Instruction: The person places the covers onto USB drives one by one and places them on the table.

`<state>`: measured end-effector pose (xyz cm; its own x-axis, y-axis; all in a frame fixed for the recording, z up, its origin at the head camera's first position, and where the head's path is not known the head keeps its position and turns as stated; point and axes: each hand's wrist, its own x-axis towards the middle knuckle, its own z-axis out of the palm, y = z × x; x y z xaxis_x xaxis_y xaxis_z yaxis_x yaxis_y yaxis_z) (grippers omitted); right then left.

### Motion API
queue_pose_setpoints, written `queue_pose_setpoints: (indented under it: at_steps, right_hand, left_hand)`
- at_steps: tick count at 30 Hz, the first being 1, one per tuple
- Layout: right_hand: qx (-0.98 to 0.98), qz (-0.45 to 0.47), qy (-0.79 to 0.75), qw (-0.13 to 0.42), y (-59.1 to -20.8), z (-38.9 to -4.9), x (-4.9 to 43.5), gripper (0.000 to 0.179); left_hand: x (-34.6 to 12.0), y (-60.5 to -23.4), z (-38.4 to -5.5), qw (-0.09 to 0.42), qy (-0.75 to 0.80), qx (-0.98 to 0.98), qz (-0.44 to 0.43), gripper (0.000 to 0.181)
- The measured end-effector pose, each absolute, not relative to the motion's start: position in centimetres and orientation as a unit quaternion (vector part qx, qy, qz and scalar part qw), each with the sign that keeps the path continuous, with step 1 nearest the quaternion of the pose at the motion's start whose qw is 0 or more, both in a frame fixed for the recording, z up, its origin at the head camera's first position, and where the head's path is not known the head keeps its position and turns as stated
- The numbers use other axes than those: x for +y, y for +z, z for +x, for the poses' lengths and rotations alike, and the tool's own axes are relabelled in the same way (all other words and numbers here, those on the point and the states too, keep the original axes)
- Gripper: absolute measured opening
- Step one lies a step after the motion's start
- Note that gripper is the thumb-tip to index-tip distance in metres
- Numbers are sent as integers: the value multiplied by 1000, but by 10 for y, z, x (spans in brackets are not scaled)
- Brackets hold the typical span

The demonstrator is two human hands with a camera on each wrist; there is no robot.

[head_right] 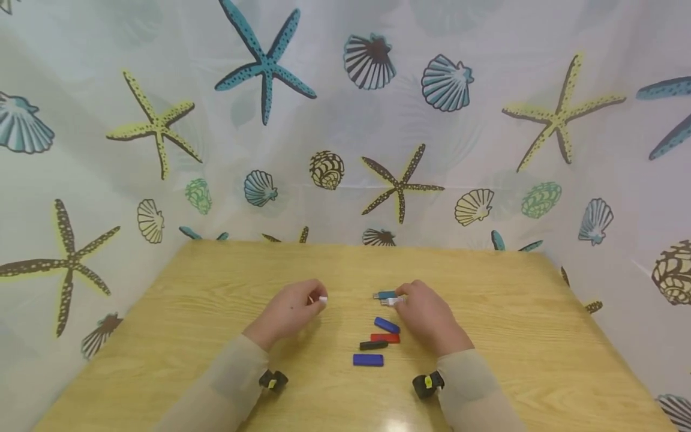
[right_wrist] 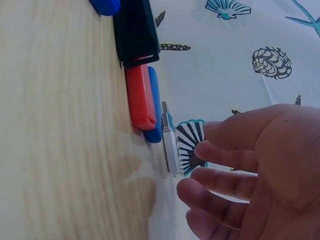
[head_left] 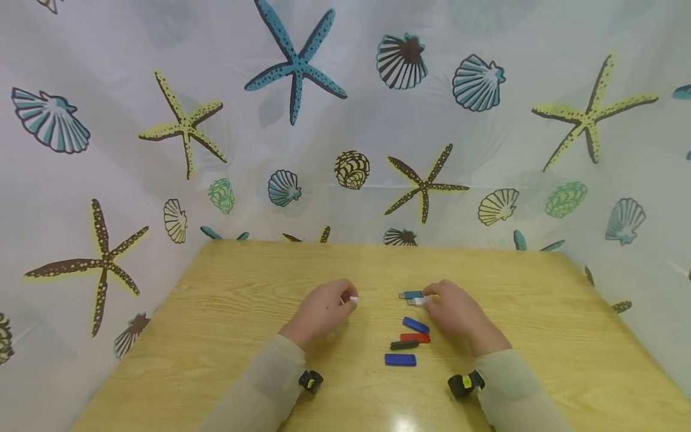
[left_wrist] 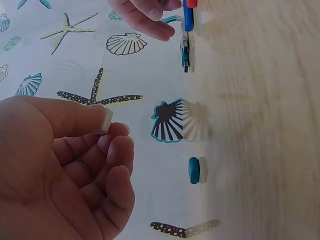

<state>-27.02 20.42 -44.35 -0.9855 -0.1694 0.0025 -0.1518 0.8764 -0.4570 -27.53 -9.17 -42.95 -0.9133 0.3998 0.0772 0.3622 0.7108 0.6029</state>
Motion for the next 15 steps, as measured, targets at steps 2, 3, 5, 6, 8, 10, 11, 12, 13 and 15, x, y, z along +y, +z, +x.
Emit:
queue_pose_setpoints:
  at_steps: [2,3,5,6,8,10,11,12,13,15]
  right_hand:
    - [967,-94,-235,20,-446,-269,207,31]
    - [966,-97,-237,22,-447,-268,207,31]
    - [965,-107,-239,23,-449,-267,208,32]
    - [964,-112,-241,24,-450,-266,208,32]
    - [964,-109,-243,24,-450,-264,207,31]
    - [964,-109,-240,21,-450,-263,207,28]
    - [965,-106,-240,20,-449,-263,206,26]
    - [965,-103,-239,20,-449,-263,206,25]
    - [966,-100,-237,21,-448,-263,206,23]
    - [967,-93,-234,24,-448,-265,207,20]
  left_hand:
    - [-89,-431,-274,32,319,925,204,7]
    - [-88,-432,-274,34,318,926,202,7]
    - [-86,-433,-273,39,318,927,193,6]
    - [-86,-434,-273,40,318,928,192,5]
    - [-85,-435,-273,43,316,929,189,5]
    - [-84,-436,-273,44,320,927,189,5]
    - [-84,-436,-273,44,320,927,192,4]
    - [-83,-436,-273,43,320,926,194,4]
    - [-83,-436,-273,43,321,926,194,4]
    - [-81,-436,-274,44,322,925,198,4]
